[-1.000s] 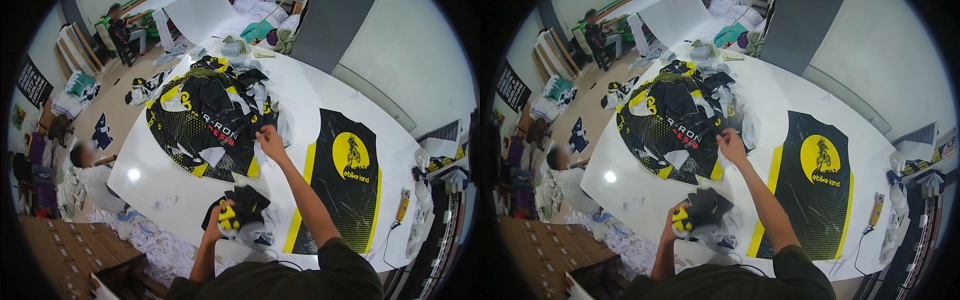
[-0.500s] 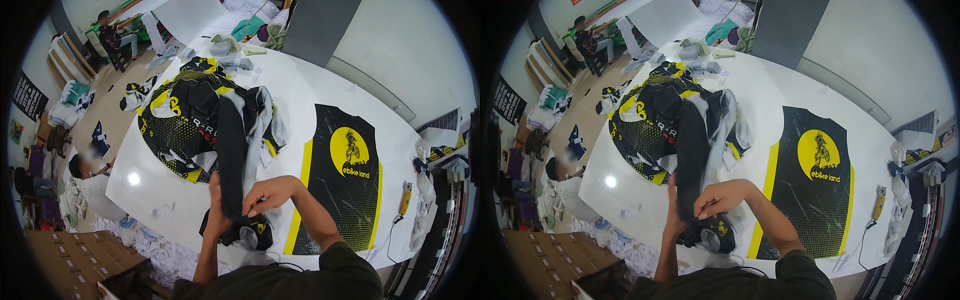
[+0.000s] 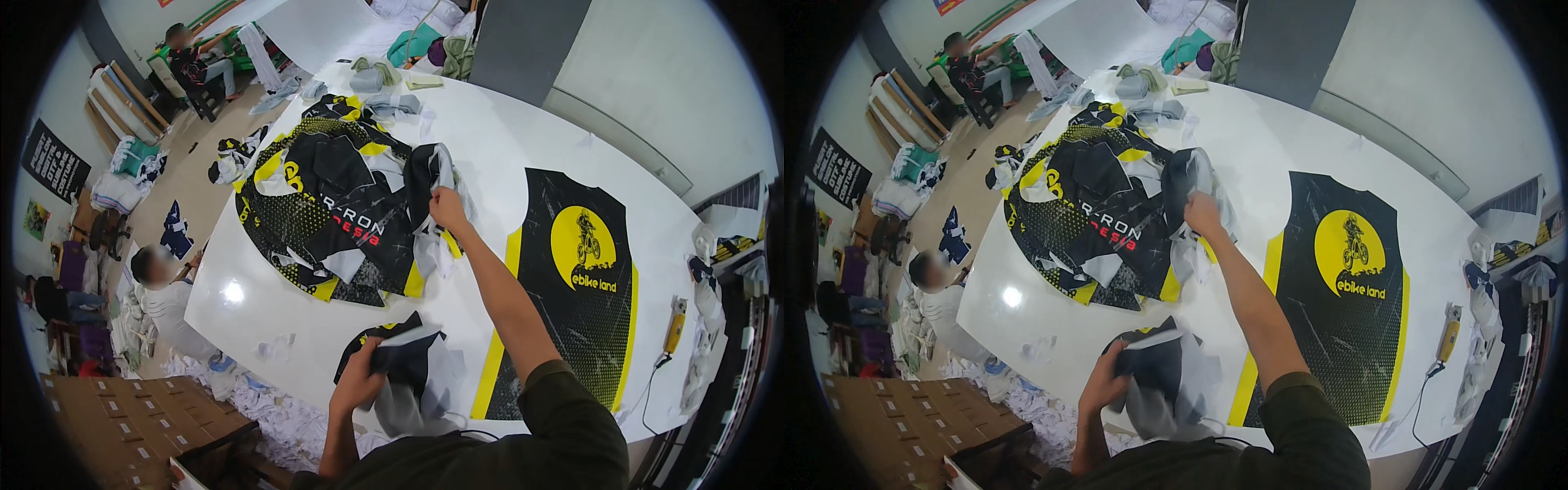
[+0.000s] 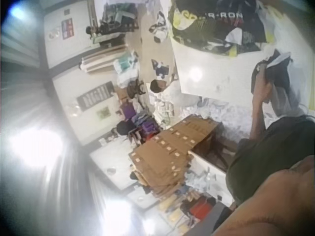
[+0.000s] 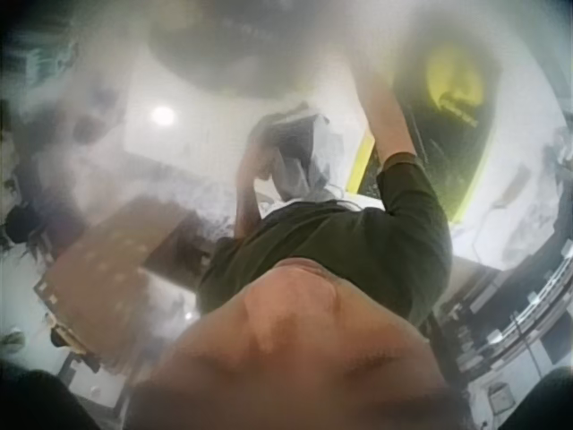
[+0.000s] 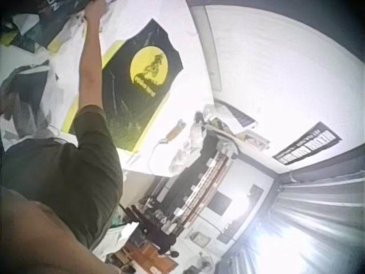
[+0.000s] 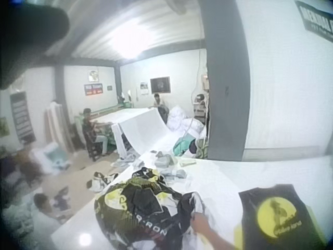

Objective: The person uses a yellow electric rotary cutter to cut black fabric pieces with yellow 'ebike land' text on a white table. They align the fabric, cut along the edges, and remove the excess material. The person also handles a black and yellow patterned jersey, placing it on the table and moving it aside.

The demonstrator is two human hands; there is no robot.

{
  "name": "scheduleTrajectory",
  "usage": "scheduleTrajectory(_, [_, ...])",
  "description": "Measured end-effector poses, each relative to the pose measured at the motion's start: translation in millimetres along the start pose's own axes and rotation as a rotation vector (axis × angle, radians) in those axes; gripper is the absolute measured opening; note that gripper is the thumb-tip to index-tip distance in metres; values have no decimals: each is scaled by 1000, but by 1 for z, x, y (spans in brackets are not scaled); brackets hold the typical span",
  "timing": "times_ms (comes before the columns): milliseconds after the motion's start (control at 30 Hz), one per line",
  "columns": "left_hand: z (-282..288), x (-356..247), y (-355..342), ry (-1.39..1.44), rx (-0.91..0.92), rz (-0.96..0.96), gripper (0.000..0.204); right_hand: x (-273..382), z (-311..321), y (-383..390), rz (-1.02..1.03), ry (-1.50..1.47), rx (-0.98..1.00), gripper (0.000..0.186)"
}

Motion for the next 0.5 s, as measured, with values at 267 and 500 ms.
scheduleTrajectory(267, [-3,20,-16,-126,-413,-70,88,242,101,217,432,-835,1298,14])
scheduleTrajectory(500, [-18,34,-10,-332,-190,-43,62,71,43,109,-126,-419,270,32])
Point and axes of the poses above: each hand's wrist, its own y-axis away from the middle knuckle, its own z-axis out of the back of the hand, x = y × z, the point moved 8 cm from there along -y, towards the middle knuckle
